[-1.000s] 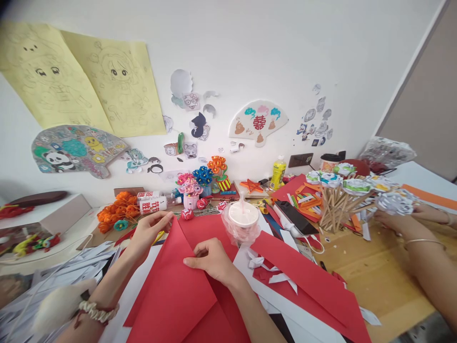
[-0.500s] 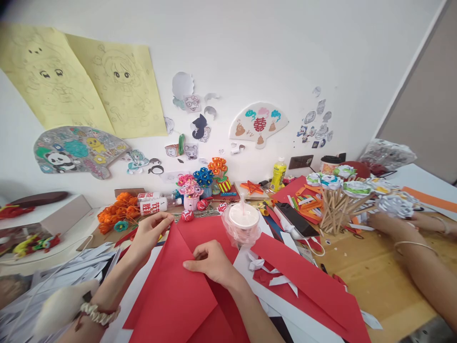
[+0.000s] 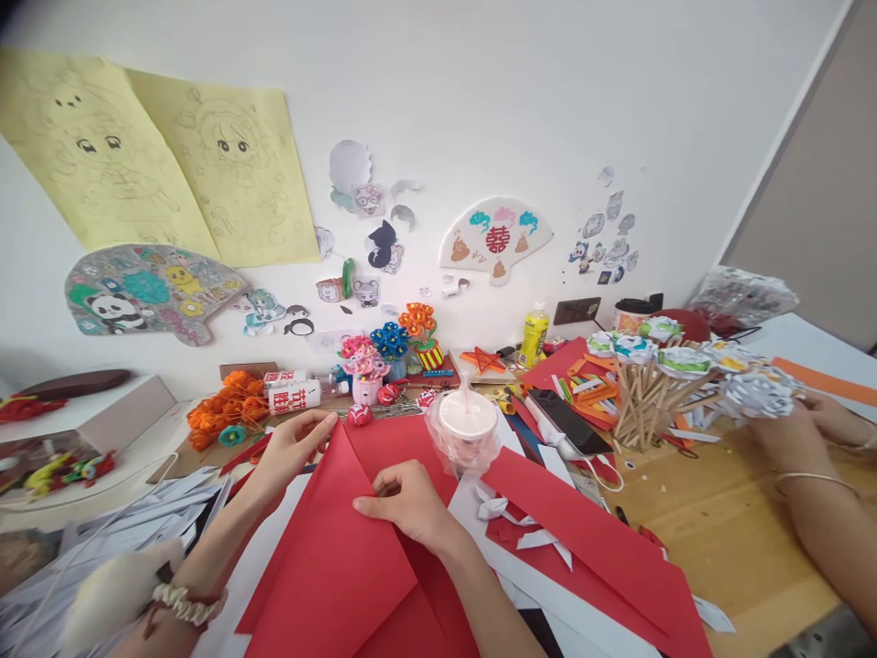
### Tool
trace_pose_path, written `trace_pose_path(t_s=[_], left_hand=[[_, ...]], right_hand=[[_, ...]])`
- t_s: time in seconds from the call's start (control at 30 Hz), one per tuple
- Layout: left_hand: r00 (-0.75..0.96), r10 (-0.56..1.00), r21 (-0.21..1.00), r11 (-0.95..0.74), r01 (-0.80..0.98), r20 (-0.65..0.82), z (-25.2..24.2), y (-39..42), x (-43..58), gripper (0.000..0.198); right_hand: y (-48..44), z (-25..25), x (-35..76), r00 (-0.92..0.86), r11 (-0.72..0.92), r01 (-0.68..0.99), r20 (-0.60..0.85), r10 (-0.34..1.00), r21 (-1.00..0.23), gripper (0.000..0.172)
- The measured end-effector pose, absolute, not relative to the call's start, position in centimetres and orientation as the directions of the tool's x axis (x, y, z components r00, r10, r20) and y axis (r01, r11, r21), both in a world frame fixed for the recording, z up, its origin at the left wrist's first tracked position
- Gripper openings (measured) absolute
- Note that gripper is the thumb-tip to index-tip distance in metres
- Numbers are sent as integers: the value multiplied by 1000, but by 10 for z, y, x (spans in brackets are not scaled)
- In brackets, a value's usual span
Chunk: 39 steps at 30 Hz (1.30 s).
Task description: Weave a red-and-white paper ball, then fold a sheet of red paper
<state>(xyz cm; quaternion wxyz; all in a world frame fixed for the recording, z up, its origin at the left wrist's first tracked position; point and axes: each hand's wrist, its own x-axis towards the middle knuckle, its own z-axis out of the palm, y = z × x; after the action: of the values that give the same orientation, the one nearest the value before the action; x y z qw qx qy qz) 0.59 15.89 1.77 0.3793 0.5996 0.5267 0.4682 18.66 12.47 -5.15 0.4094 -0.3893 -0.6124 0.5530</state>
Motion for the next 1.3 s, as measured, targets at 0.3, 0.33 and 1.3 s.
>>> trace_pose_path(t_s=[0.3,0.33,1.3], left_hand=[[81,990,960,-128,249,111,20,154,7,43],[88,991,962,-122,243,104,20,154,7,43],[46,986,952,-165,257,158,0,170,-7,41]], right_hand=[[124,-51,186,-358,81,14,70,931,-997,49],[124,-52,186,-357,78,16,67,932,-997,48],[125,-51,184,-367,99,2,92,926,-995,40]])
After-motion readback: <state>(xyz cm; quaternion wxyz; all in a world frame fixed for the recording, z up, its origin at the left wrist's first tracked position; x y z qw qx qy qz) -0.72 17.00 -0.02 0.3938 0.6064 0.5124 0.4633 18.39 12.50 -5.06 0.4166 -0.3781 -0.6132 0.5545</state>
